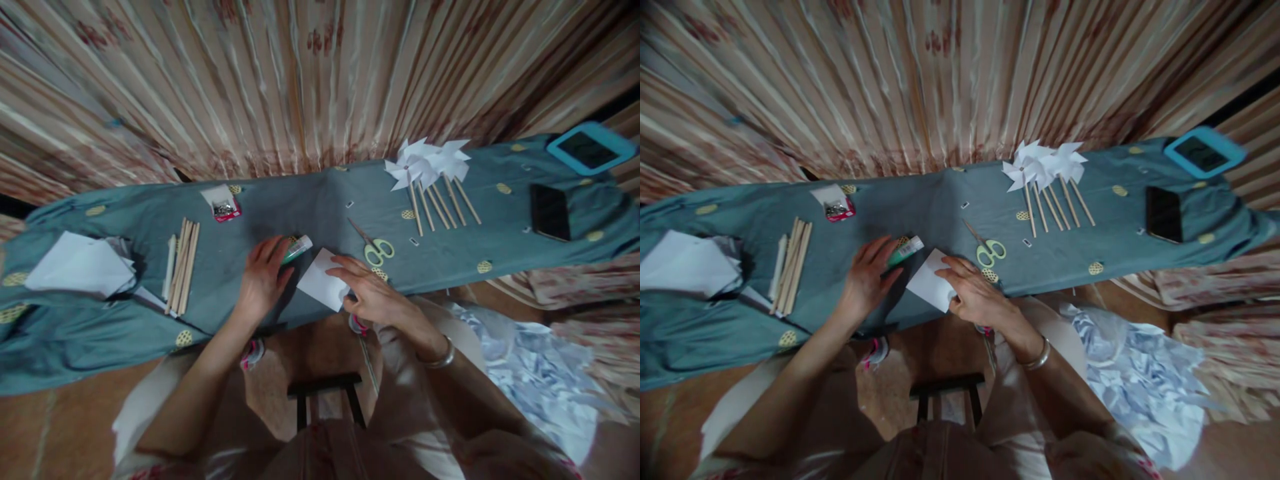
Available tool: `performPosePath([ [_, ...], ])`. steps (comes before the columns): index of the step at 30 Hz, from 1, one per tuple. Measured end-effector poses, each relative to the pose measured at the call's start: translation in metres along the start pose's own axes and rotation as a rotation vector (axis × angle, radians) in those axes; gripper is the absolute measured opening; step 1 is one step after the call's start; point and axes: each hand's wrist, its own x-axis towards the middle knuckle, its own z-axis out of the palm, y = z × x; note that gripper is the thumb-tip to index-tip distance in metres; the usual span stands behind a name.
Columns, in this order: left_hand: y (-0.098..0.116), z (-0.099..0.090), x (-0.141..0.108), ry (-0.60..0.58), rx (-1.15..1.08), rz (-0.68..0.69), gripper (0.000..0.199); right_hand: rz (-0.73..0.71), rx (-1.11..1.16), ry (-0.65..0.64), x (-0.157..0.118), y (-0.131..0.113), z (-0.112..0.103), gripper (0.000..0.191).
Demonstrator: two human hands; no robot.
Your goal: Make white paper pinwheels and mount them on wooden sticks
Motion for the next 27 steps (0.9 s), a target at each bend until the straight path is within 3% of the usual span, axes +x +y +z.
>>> performPosePath([
  [3,-0.012,0.002,-0.003,-0.053,-0.023,-0.063,0.036,0.005,-0.014,-0.077,-0.002,-0.005,0.002,0.069],
  [7,-0.024,-0.001,-0.007,-0.011,-0.04,-0.114,0.032,0.017,-0.03,-0.087,-0.005,-0.007,0.008,0.075],
  [13,-0.035,-0.019,-0.007,0.006,0.013,-0.212,0.031,-0.01,-0.023,-0.042,-0.003,-0.002,0.007,0.061],
  [17,-0.006,-0.022,-0.009,0.039,-0.081,-0.045,0.032,-0.004,0.063,-0.033,-0.001,0.003,-0.002,0.039],
  [20,0.026,-0.012,-0.017,-0.089,-0.252,0.14,0.036,0.032,0.117,0.024,0.002,0.004,-0.004,0.019],
  [22,0.039,-0.002,-0.023,-0.131,-0.297,0.19,0.034,0.045,0.143,0.058,0.005,0.002,-0.003,0.016],
  [27,0.039,0.006,-0.031,-0.119,-0.309,0.161,0.021,0.061,0.225,0.067,0.01,-0.008,0.001,0.016],
])
